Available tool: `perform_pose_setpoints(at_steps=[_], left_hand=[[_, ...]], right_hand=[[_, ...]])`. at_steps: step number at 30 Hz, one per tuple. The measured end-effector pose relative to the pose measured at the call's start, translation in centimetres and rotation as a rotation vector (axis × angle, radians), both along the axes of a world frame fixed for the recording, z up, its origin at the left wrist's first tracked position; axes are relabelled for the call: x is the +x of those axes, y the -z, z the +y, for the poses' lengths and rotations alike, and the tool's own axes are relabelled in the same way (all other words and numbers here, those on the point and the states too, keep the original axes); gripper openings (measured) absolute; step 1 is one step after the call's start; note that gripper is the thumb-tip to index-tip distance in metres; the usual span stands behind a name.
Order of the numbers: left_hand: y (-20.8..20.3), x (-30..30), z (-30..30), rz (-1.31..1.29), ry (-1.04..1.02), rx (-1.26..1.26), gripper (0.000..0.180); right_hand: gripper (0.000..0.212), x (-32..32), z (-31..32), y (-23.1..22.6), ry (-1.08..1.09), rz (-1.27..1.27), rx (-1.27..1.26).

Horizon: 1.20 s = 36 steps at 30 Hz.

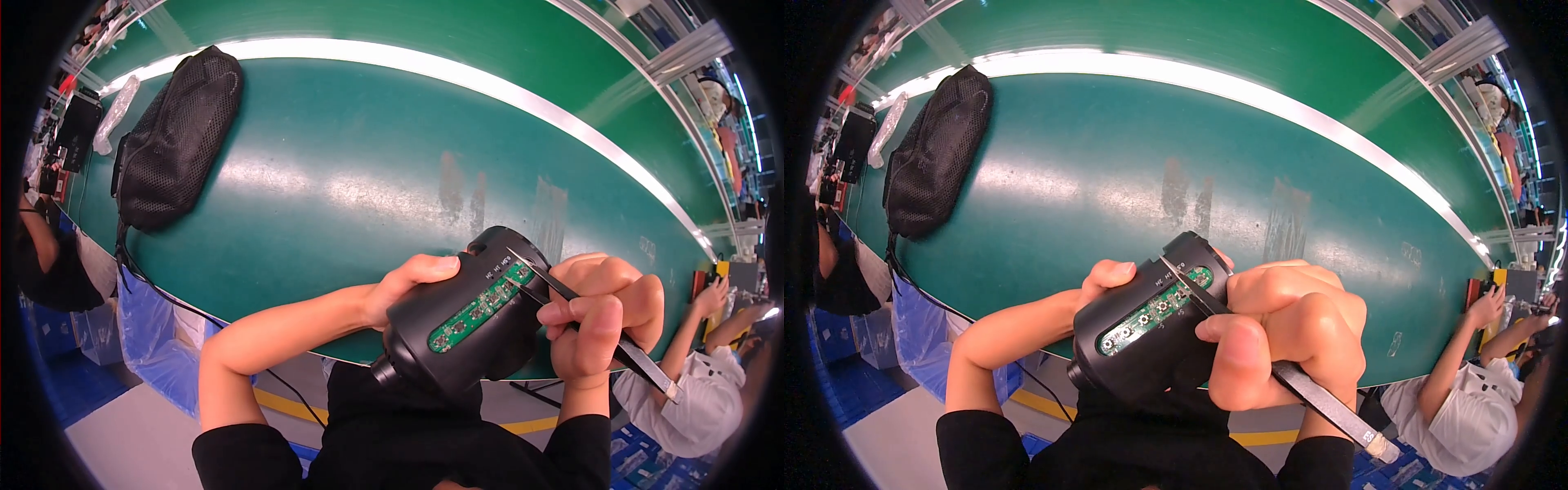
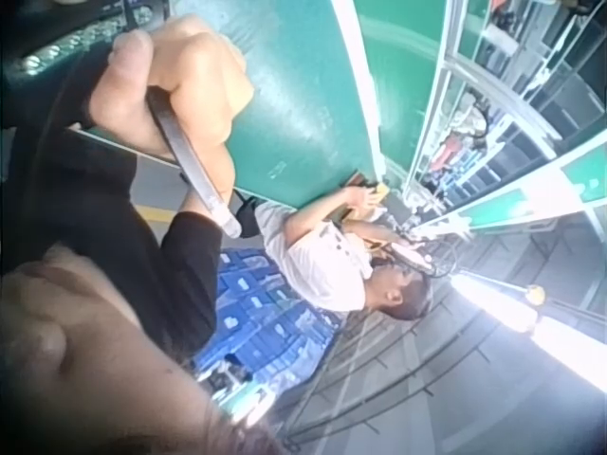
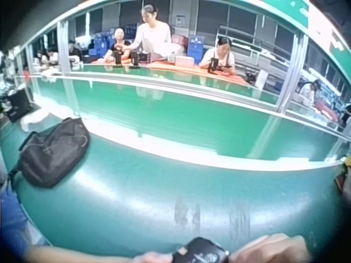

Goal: The person assembles electronic components onto a PCB inside a device housing using tweezers.

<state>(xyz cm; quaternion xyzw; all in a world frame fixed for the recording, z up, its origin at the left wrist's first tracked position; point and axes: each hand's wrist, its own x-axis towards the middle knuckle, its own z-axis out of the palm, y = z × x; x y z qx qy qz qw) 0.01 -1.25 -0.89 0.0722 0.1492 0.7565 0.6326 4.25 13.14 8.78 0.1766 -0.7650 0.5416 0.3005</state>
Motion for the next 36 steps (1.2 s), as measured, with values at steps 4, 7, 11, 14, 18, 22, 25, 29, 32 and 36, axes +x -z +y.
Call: perform_pose_setpoints(at_steps=[4, 7, 11, 14, 18, 22, 25, 29, 32, 36], left_hand=[[-0.1, -0.1, -0.1, 0.035, -0.011, -0.026, 0.054], [-0.1, -0.2, -0.2, 0.037, -0.009, -0.019, 0.054], [-0.4, -0.2, -0.2, 0.049, -0.017, -0.033, 0.054], [-0.6, -0.3, -0.2, 0.025, 0.021, -0.002, 0.054], [0.6, -0.1, -0.2, 0.055, -0.029, -0.027, 0.054], [-0.6, -0.6, 0.1, 0.028, 0.053, -0.08, 0.085], [-0.6, -0.6, 0.1, 0.011, 0.059, -0.076, 0.086], [-0.7, -0.7, 0.0, 0.014, 0.068, -0.088, 0.086], [-0.6, -0.4, -0.1, 0.028, 0.049, -0.085, 0.085], [0.0, -0.1, 0.0, 0.053, -0.018, -0.033, 0.058]], right_hand=[[0.023, -0.1, 0.1, 0.0, -0.016, 0.0, 0.044], [0.023, -0.1, 0.0, -0.1, -0.003, 0.003, 0.043], [0.022, -0.4, 0.3, -0.1, -0.02, 0.002, 0.103], [0.022, -0.4, 0.2, 0.0, -0.029, 0.031, 0.127], [0.023, -0.4, 0.1, 0.5, -0.058, 0.071, -0.015], [0.024, -0.3, 0.0, 0.1, 0.023, 0.062, -0.06], [0.019, 0.2, 0.7, 0.4, 0.054, 0.011, -0.036], [0.014, 0.2, 0.5, 0.4, 0.059, -0.025, -0.097], [0.016, 0.1, 0.6, 0.3, 0.04, -0.036, -0.029], [0.022, -0.2, 0.3, -0.1, 0.046, -0.036, 0.062]])
